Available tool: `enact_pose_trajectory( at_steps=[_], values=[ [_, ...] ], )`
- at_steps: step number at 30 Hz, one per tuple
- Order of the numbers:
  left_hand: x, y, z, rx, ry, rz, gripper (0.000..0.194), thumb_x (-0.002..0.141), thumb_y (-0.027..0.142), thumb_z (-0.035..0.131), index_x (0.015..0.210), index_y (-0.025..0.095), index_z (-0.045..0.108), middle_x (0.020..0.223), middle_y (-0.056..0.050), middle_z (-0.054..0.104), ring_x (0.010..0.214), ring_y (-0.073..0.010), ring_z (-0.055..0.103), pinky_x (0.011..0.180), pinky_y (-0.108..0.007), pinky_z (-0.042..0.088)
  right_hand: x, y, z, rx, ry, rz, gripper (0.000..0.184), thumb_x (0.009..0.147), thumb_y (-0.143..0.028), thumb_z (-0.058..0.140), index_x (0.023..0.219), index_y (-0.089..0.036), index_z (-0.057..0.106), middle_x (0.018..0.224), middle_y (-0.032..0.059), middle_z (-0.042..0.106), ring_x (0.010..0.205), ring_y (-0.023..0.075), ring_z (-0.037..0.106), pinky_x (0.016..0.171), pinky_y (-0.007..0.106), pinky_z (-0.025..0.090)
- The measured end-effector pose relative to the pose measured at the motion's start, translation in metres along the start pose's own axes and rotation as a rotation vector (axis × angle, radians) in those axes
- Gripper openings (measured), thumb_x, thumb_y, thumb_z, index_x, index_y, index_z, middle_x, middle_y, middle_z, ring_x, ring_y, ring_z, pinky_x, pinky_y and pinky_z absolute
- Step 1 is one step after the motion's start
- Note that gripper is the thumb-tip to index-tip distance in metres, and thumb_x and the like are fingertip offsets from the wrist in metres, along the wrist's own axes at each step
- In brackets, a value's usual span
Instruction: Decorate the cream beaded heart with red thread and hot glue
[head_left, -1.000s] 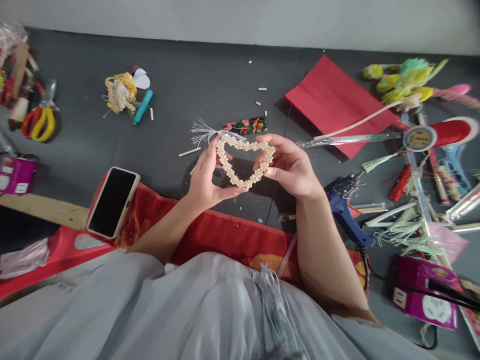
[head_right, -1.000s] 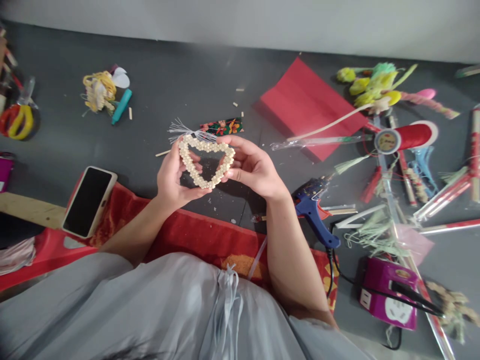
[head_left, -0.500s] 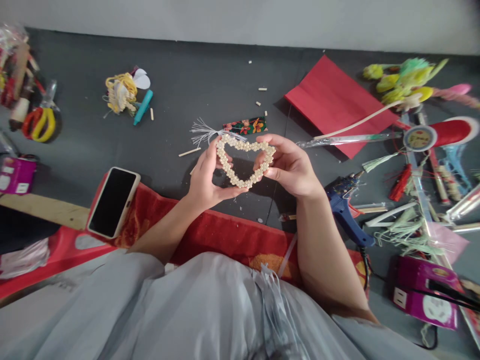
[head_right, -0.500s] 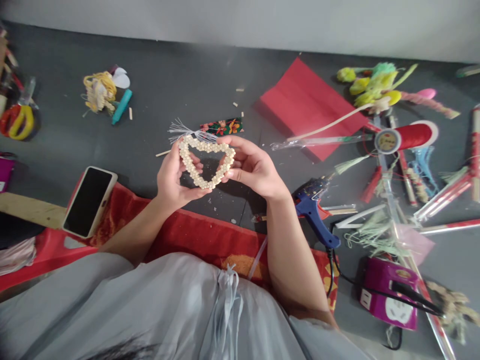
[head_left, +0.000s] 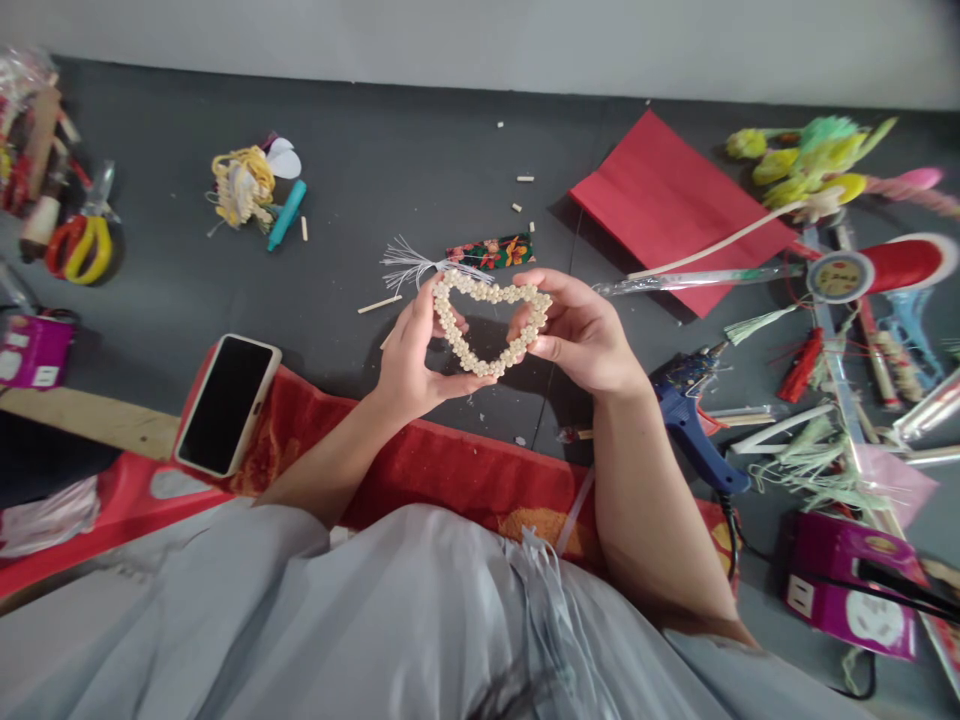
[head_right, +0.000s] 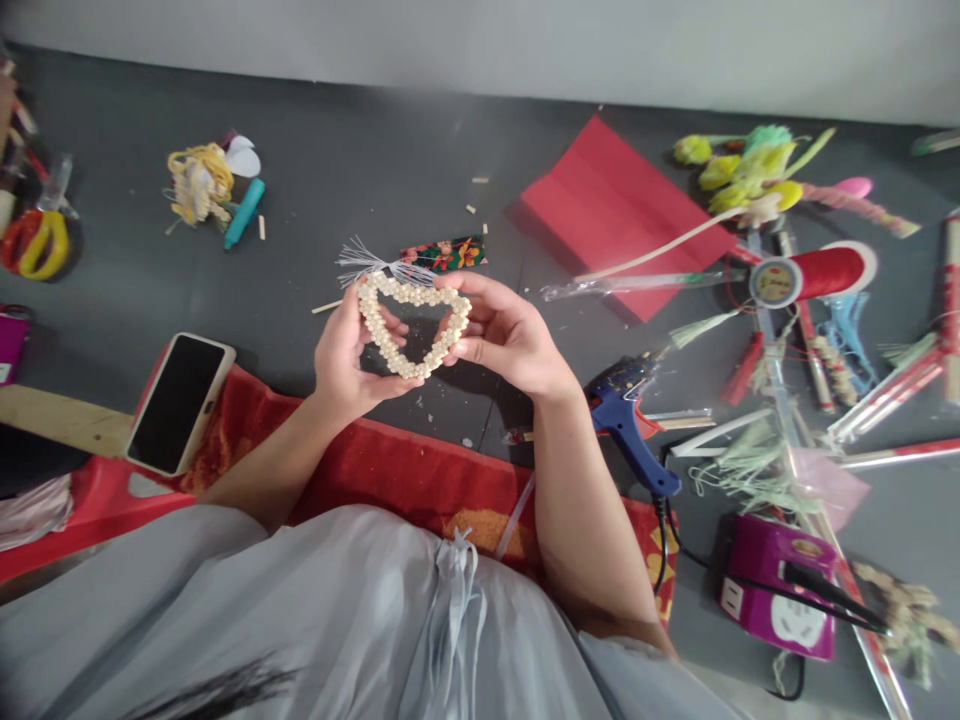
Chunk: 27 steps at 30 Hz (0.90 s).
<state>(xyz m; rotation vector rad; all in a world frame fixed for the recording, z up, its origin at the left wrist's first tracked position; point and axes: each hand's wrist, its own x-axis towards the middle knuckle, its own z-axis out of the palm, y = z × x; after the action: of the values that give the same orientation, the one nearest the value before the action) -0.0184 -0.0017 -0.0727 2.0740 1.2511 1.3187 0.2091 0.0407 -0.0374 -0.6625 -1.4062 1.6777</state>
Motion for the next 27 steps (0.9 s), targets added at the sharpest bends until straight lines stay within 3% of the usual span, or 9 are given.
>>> enact_pose_trajectory(
  at_steps=[9,14,27],
  values=[
    [0.001,0.001,0.0,0.002,0.002,0.002,0.121,0.064,0.078,0.082,0.16,0.029,0.026,0.109,-0.008,0.065,0.093,-0.027,0.072,0.08,-0.042,0.065,0.0,-0.001,0.0,-0.002,0.005,0.015,0.066,0.075,-0.057,0.085,0.126,-0.026,0.056,0.088,-0.0017,0.065,0.071,0.0156,0.067,0.07,0.037,0.066],
    [0.001,0.002,0.001,-0.009,0.032,0.012,0.122,0.063,0.078,0.083,0.161,0.029,0.027,0.124,-0.011,0.062,0.094,-0.0257,0.073,0.077,-0.038,0.066,0.0,0.004,-0.002,-0.004,-0.017,-0.036,0.064,0.079,-0.055,0.083,0.129,-0.026,0.056,0.088,-0.0021,0.067,0.072,0.0148,0.069,0.07,0.035,0.066],
    [0.003,0.008,-0.002,0.035,0.001,0.002,0.115,0.072,0.075,0.079,0.162,0.028,0.024,0.119,-0.011,0.062,0.09,-0.0223,0.073,0.075,-0.033,0.066,0.001,0.011,-0.008,-0.068,-0.047,-0.082,0.067,0.082,-0.057,0.079,0.137,-0.028,0.053,0.094,-0.0007,0.07,0.073,0.0156,0.071,0.072,0.037,0.068]
  ],
)
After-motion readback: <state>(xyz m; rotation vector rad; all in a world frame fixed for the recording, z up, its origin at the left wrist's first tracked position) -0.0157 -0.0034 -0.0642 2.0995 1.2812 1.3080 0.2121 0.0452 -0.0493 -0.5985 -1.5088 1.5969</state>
